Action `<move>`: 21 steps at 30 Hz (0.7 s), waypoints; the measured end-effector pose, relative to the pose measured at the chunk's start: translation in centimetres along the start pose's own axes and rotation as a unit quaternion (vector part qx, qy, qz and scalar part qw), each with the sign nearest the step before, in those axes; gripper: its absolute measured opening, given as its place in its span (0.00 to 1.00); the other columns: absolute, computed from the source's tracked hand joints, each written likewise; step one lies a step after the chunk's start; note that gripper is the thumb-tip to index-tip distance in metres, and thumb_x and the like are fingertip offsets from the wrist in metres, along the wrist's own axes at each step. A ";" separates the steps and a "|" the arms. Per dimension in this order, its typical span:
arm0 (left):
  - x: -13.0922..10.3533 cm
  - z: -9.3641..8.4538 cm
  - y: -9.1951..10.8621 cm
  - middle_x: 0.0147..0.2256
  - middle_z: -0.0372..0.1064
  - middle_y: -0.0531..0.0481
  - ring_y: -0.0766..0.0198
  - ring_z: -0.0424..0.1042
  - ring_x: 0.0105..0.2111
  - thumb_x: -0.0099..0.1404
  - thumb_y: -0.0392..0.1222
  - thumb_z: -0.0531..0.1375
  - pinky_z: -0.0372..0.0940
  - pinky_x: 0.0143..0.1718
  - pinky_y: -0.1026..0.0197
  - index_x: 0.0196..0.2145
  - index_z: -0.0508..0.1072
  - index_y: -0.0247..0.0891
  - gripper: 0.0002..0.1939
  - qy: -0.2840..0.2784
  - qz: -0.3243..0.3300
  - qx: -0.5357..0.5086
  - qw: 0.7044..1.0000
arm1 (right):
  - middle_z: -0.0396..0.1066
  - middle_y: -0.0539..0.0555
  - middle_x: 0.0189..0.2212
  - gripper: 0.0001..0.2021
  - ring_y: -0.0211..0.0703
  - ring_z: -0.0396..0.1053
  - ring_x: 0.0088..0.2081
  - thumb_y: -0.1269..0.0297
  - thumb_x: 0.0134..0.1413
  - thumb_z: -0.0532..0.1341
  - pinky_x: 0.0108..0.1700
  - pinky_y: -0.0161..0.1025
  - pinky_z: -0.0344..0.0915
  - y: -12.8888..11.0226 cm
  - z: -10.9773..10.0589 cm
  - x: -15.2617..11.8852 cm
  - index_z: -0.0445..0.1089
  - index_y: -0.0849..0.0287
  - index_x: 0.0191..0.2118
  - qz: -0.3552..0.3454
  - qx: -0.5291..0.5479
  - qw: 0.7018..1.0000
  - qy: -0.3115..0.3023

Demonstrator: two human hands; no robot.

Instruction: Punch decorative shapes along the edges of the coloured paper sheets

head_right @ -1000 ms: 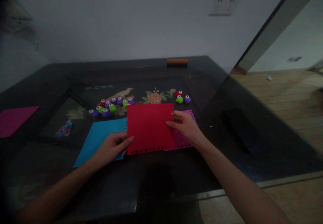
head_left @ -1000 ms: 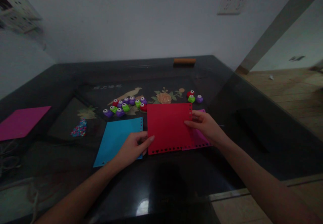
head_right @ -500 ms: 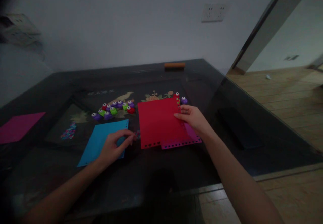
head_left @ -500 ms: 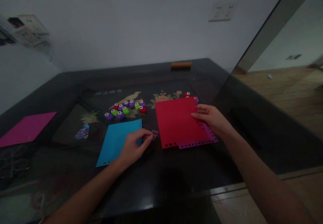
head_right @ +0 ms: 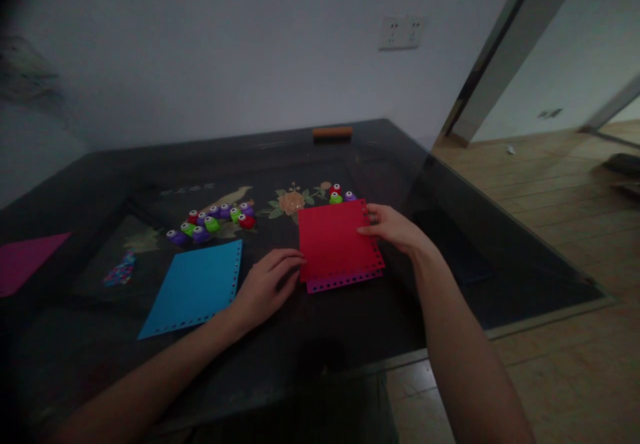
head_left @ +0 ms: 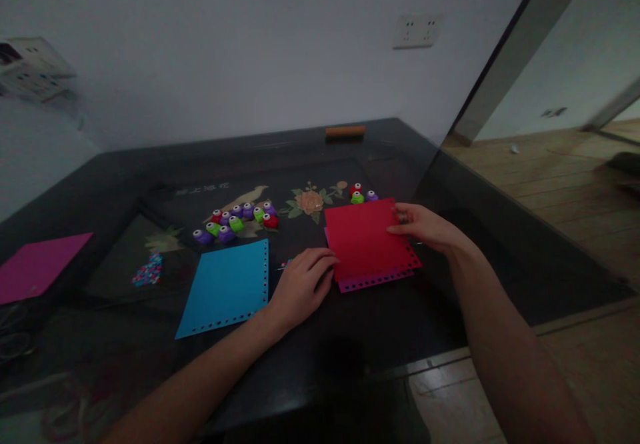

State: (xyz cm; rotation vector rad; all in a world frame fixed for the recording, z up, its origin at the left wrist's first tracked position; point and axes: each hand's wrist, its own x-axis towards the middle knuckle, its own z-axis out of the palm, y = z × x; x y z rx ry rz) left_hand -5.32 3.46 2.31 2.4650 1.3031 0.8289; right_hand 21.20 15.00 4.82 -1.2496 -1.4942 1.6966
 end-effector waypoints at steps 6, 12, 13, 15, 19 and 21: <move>-0.5 0.5 -0.5 0.50 0.64 0.43 0.57 0.63 0.51 0.65 0.32 0.52 0.63 0.51 0.52 0.50 0.65 0.38 0.16 -0.005 -0.003 0.010 1.000 | 0.75 0.53 0.36 0.19 0.40 0.73 0.32 0.74 0.40 0.66 0.37 0.38 0.71 0.2 -0.6 0.0 0.68 0.58 0.42 0.019 -0.016 1.000 0.003; -0.6 0.6 -0.3 0.56 0.57 0.40 0.50 0.59 0.56 0.63 0.34 0.54 0.60 0.54 0.44 0.52 0.63 0.38 0.19 -0.036 0.000 0.062 0.997 | 0.75 0.51 0.34 0.15 0.40 0.73 0.32 0.74 0.40 0.66 0.33 0.35 0.71 0.6 -0.3 0.5 0.67 0.57 0.38 0.049 -0.056 0.997 0.012; -0.6 0.6 -0.3 0.56 0.57 0.40 0.50 0.59 0.56 0.63 0.34 0.54 0.59 0.55 0.43 0.52 0.63 0.38 0.19 -0.042 0.004 0.068 0.997 | 0.75 0.52 0.34 0.15 0.40 0.73 0.32 0.74 0.40 0.66 0.34 0.36 0.71 0.8 -0.3 0.6 0.67 0.57 0.38 0.047 -0.058 0.997 0.008; -0.6 0.8 -0.2 0.56 0.58 0.40 0.51 0.59 0.57 0.64 0.34 0.54 0.57 0.56 0.42 0.53 0.62 0.39 0.20 -0.054 0.014 0.078 0.995 | 0.75 0.52 0.35 0.15 0.40 0.73 0.33 0.73 0.40 0.66 0.35 0.37 0.71 1.1 -0.4 0.7 0.68 0.57 0.38 0.044 -0.058 0.997 0.000; -0.8 1.0 -0.2 0.56 0.59 0.41 0.53 0.58 0.58 0.64 0.33 0.52 0.55 0.58 0.43 0.55 0.62 0.39 0.20 -0.074 0.021 0.098 0.992 | 0.75 0.53 0.36 0.17 0.41 0.73 0.34 0.72 0.40 0.67 0.36 0.38 0.71 1.4 -0.6 0.9 0.67 0.57 0.40 0.050 -0.060 0.997 -0.010; -0.8 1.1 -0.3 0.57 0.59 0.41 0.54 0.57 0.58 0.64 0.32 0.52 0.53 0.59 0.44 0.55 0.63 0.39 0.21 -0.086 0.021 0.107 0.990 | 0.75 0.53 0.36 0.17 0.41 0.73 0.34 0.72 0.40 0.67 0.36 0.37 0.71 1.5 -0.5 1.0 0.67 0.57 0.40 0.054 -0.061 0.997 -0.009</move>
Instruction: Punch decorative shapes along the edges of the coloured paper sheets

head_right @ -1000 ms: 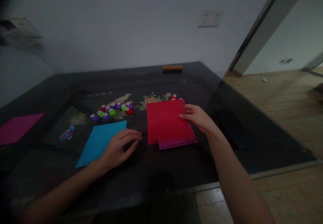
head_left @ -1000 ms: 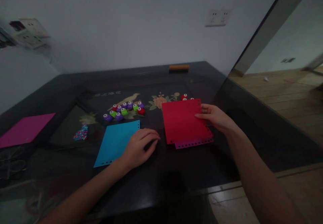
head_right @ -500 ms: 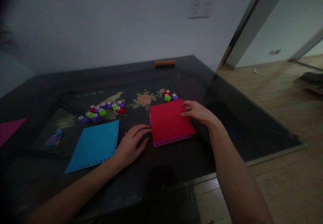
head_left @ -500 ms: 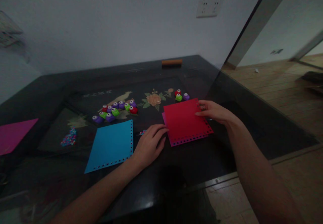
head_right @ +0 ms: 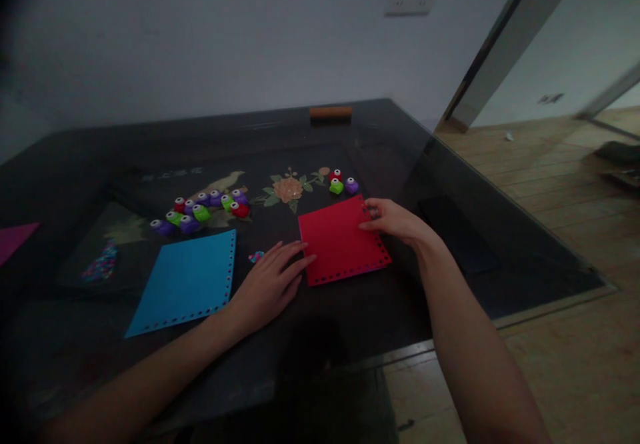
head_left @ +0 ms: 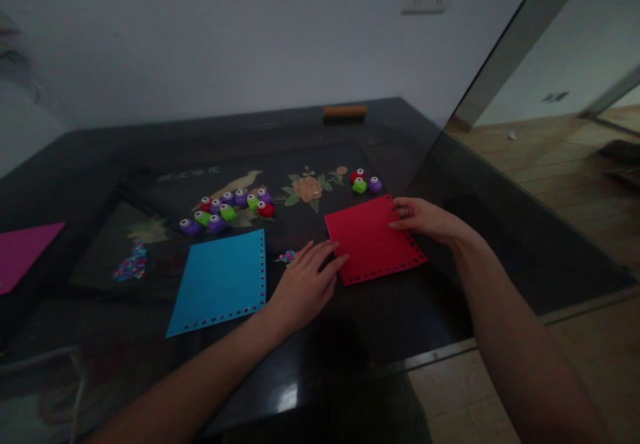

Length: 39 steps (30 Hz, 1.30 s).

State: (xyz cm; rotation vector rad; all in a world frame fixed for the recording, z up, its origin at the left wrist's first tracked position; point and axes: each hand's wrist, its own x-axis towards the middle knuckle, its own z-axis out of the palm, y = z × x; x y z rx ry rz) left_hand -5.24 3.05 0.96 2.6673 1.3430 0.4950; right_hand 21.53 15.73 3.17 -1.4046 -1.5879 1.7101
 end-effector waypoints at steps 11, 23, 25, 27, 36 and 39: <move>0.0 0.3 -0.1 0.59 0.57 0.41 0.55 0.55 0.60 0.63 0.30 0.53 0.51 0.60 0.43 0.58 0.60 0.42 0.26 -0.024 0.000 -0.006 1.000 | 0.75 0.54 0.36 0.17 0.43 0.73 0.35 0.71 0.40 0.67 0.36 0.39 0.71 0.0 0.1 0.1 0.67 0.56 0.39 -0.003 -0.011 1.000 0.012; -0.1 0.3 -0.2 0.59 0.57 0.41 0.54 0.54 0.61 0.62 0.29 0.53 0.51 0.59 0.42 0.57 0.61 0.41 0.26 -0.027 0.000 -0.005 1.000 | 0.74 0.54 0.36 0.15 0.43 0.73 0.34 0.71 0.40 0.67 0.36 0.39 0.70 -0.2 0.5 0.0 0.66 0.57 0.37 0.001 -0.013 1.000 0.014; -0.1 0.3 -0.3 0.59 0.57 0.41 0.54 0.54 0.61 0.62 0.29 0.53 0.51 0.59 0.42 0.57 0.62 0.41 0.25 -0.028 0.002 -0.005 1.000 | 0.74 0.53 0.35 0.16 0.42 0.72 0.34 0.71 0.40 0.67 0.35 0.38 0.70 -0.2 0.5 0.0 0.66 0.57 0.38 0.001 -0.012 1.000 0.013; -0.2 0.4 -0.3 0.59 0.57 0.41 0.54 0.54 0.61 0.61 0.29 0.53 0.51 0.60 0.42 0.57 0.62 0.41 0.25 -0.027 0.001 -0.006 1.000 | 0.73 0.52 0.33 0.16 0.40 0.72 0.31 0.70 0.39 0.68 0.33 0.36 0.69 -0.3 0.4 -0.1 0.66 0.57 0.38 0.001 -0.020 0.999 0.027; -0.1 0.3 -0.2 0.59 0.57 0.40 0.54 0.54 0.60 0.62 0.29 0.53 0.52 0.59 0.42 0.56 0.63 0.41 0.25 -0.026 -0.005 -0.016 1.000 | 0.72 0.51 0.21 0.16 0.39 0.69 0.23 0.64 0.42 0.67 0.25 0.35 0.64 -0.8 -0.9 -0.8 0.65 0.58 0.39 -0.006 -0.104 0.988 0.111; -0.1 0.3 -0.2 0.59 0.58 0.40 0.54 0.55 0.60 0.62 0.29 0.52 0.53 0.59 0.42 0.56 0.63 0.41 0.25 -0.019 -0.004 -0.018 1.000 | 0.71 0.51 0.20 0.14 0.40 0.68 0.22 0.65 0.42 0.67 0.25 0.36 0.63 -0.3 -1.1 -0.3 0.66 0.58 0.37 -0.014 -0.131 0.984 0.121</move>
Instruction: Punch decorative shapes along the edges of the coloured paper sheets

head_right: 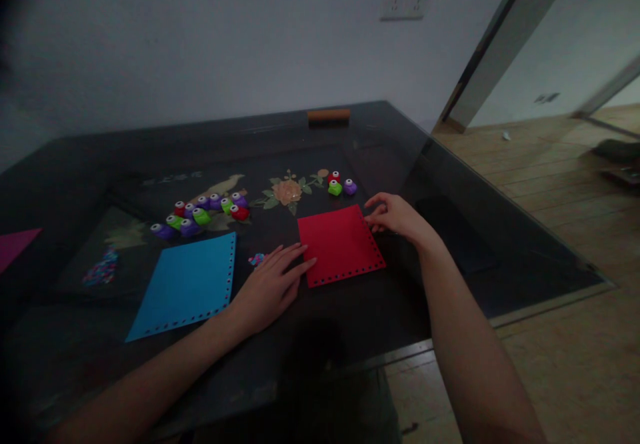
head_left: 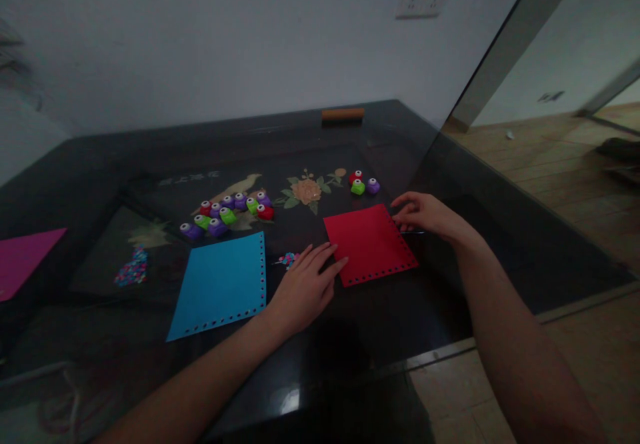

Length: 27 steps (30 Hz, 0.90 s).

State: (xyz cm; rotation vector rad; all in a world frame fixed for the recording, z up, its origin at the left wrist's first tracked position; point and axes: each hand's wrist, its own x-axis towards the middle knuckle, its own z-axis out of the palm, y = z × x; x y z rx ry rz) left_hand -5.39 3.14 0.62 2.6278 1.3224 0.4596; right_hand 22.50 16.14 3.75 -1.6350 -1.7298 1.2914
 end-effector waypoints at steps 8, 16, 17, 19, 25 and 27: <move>-0.2 -0.7 1.1 0.59 0.58 0.44 0.57 0.53 0.61 0.63 0.30 0.52 0.51 0.61 0.46 0.53 0.66 0.42 0.21 -0.015 0.107 -0.074 0.991 | 0.71 0.57 0.34 0.06 0.46 0.68 0.37 0.67 0.51 0.59 0.41 0.44 0.64 -0.2 2.9 1.4 0.71 0.60 0.35 -0.192 -0.214 0.938 0.195; -0.2 -0.4 1.6 0.59 0.58 0.42 0.55 0.53 0.61 0.63 0.32 0.52 0.52 0.60 0.44 0.52 0.67 0.40 0.19 -0.027 0.122 -0.090 0.988 | 0.66 0.60 0.46 0.11 0.54 0.60 0.50 0.63 0.58 0.54 0.48 0.51 0.59 -0.5 7.0 2.3 0.71 0.57 0.43 -0.288 -0.309 0.897 0.129; -0.2 -0.4 1.6 0.59 0.58 0.42 0.55 0.52 0.61 0.63 0.32 0.53 0.52 0.60 0.44 0.52 0.67 0.40 0.19 -0.029 0.122 -0.088 0.988 | 0.66 0.60 0.46 0.11 0.54 0.60 0.50 0.62 0.58 0.54 0.48 0.51 0.59 -0.5 7.1 2.3 0.71 0.56 0.43 -0.282 -0.312 0.898 0.126; -0.1 -0.4 1.6 0.59 0.57 0.42 0.55 0.52 0.61 0.63 0.32 0.53 0.52 0.60 0.44 0.53 0.66 0.39 0.20 -0.033 0.119 -0.083 0.989 | 0.65 0.60 0.46 0.11 0.54 0.60 0.50 0.62 0.58 0.54 0.47 0.51 0.59 -0.3 7.1 2.4 0.71 0.55 0.43 -0.275 -0.314 0.901 0.120; 0.0 -0.2 1.7 0.60 0.57 0.42 0.56 0.53 0.61 0.64 0.33 0.52 0.52 0.60 0.46 0.55 0.63 0.38 0.22 -0.048 0.107 -0.069 0.991 | 0.65 0.59 0.45 0.11 0.53 0.60 0.49 0.60 0.59 0.54 0.48 0.50 0.58 -0.2 7.2 2.5 0.70 0.56 0.41 -0.272 -0.308 0.905 0.111; 0.0 -0.2 1.7 0.60 0.56 0.42 0.56 0.53 0.61 0.64 0.33 0.52 0.52 0.60 0.46 0.56 0.63 0.38 0.22 -0.048 0.106 -0.067 0.991 | 0.65 0.59 0.45 0.10 0.53 0.60 0.49 0.60 0.59 0.54 0.48 0.50 0.58 -0.3 7.3 2.4 0.70 0.55 0.40 -0.271 -0.306 0.906 0.110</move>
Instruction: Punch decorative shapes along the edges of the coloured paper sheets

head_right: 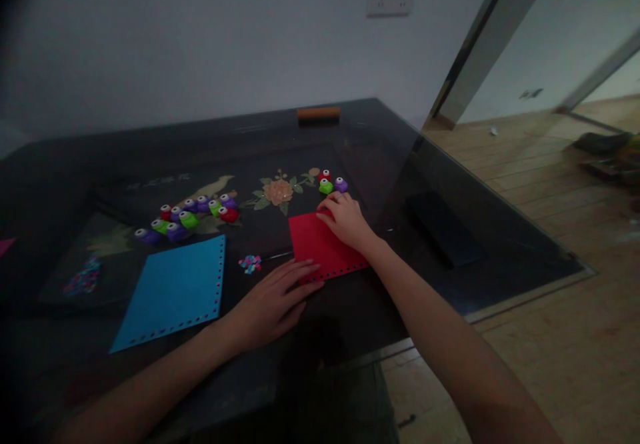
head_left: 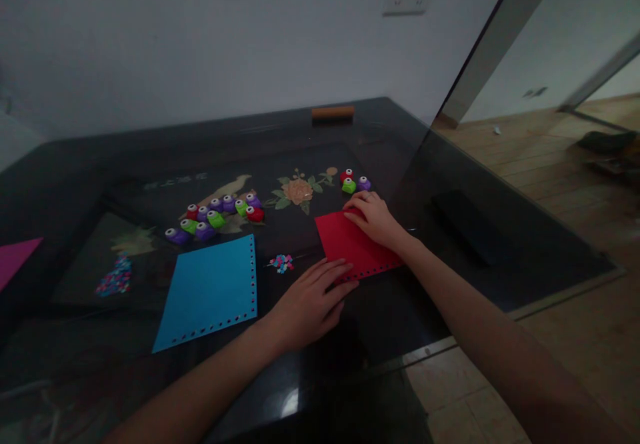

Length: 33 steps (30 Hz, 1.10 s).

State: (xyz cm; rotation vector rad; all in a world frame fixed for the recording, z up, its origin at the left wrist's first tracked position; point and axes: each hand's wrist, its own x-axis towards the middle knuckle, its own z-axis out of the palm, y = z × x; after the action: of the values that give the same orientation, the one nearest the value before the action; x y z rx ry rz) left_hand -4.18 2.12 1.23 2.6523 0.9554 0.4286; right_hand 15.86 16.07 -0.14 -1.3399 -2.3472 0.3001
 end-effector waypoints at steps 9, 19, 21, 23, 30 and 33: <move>-0.1 0.0 0.0 0.59 0.57 0.41 0.55 0.53 0.61 0.64 0.33 0.52 0.52 0.61 0.46 0.56 0.62 0.37 0.22 -0.002 0.004 0.003 1.000 | 0.65 0.59 0.46 0.11 0.53 0.60 0.49 0.58 0.59 0.54 0.48 0.50 0.58 0.0 -0.1 0.0 0.70 0.55 0.40 0.000 0.004 1.000 -0.003; 0.0 0.1 0.0 0.60 0.56 0.42 0.57 0.53 0.61 0.64 0.34 0.51 0.49 0.62 0.48 0.57 0.61 0.38 0.23 -0.021 -0.003 0.012 1.000 | 0.64 0.58 0.46 0.11 0.52 0.60 0.49 0.60 0.60 0.52 0.49 0.49 0.57 0.2 0.0 0.1 0.71 0.56 0.41 -0.002 0.006 1.000 -0.007; 0.0 0.0 0.0 0.60 0.57 0.42 0.57 0.53 0.61 0.64 0.34 0.51 0.49 0.62 0.48 0.57 0.61 0.38 0.23 -0.025 -0.005 0.012 1.000 | 0.64 0.59 0.46 0.12 0.52 0.60 0.49 0.61 0.60 0.52 0.49 0.49 0.57 0.2 0.0 0.1 0.71 0.56 0.41 -0.001 0.006 1.000 -0.008; 0.0 0.0 0.0 0.59 0.57 0.42 0.57 0.53 0.61 0.64 0.35 0.52 0.50 0.62 0.47 0.57 0.61 0.38 0.23 -0.028 -0.006 0.012 1.000 | 0.65 0.59 0.46 0.12 0.51 0.60 0.49 0.61 0.60 0.52 0.49 0.49 0.57 0.2 0.0 0.1 0.71 0.56 0.41 -0.001 0.006 1.000 -0.007; 0.0 -0.1 0.0 0.60 0.55 0.43 0.57 0.52 0.61 0.64 0.34 0.52 0.50 0.62 0.47 0.57 0.61 0.40 0.23 -0.025 -0.004 0.011 1.000 | 0.66 0.58 0.46 0.12 0.51 0.61 0.47 0.62 0.61 0.51 0.48 0.48 0.57 0.4 -0.5 0.1 0.71 0.55 0.42 0.000 0.019 1.000 0.014; 0.1 -0.2 0.0 0.61 0.54 0.43 0.55 0.50 0.62 0.65 0.36 0.53 0.50 0.61 0.46 0.57 0.62 0.41 0.22 -0.022 0.000 0.007 1.000 | 0.68 0.59 0.42 0.14 0.49 0.63 0.45 0.64 0.61 0.49 0.47 0.46 0.59 1.6 -1.5 0.2 0.71 0.58 0.41 0.019 0.040 0.996 0.073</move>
State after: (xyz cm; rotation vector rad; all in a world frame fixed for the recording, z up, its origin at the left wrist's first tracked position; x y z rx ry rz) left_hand -4.20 2.17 1.44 2.6624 0.9493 0.3631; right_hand 17.66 17.02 0.61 -1.3236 -2.1701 0.2938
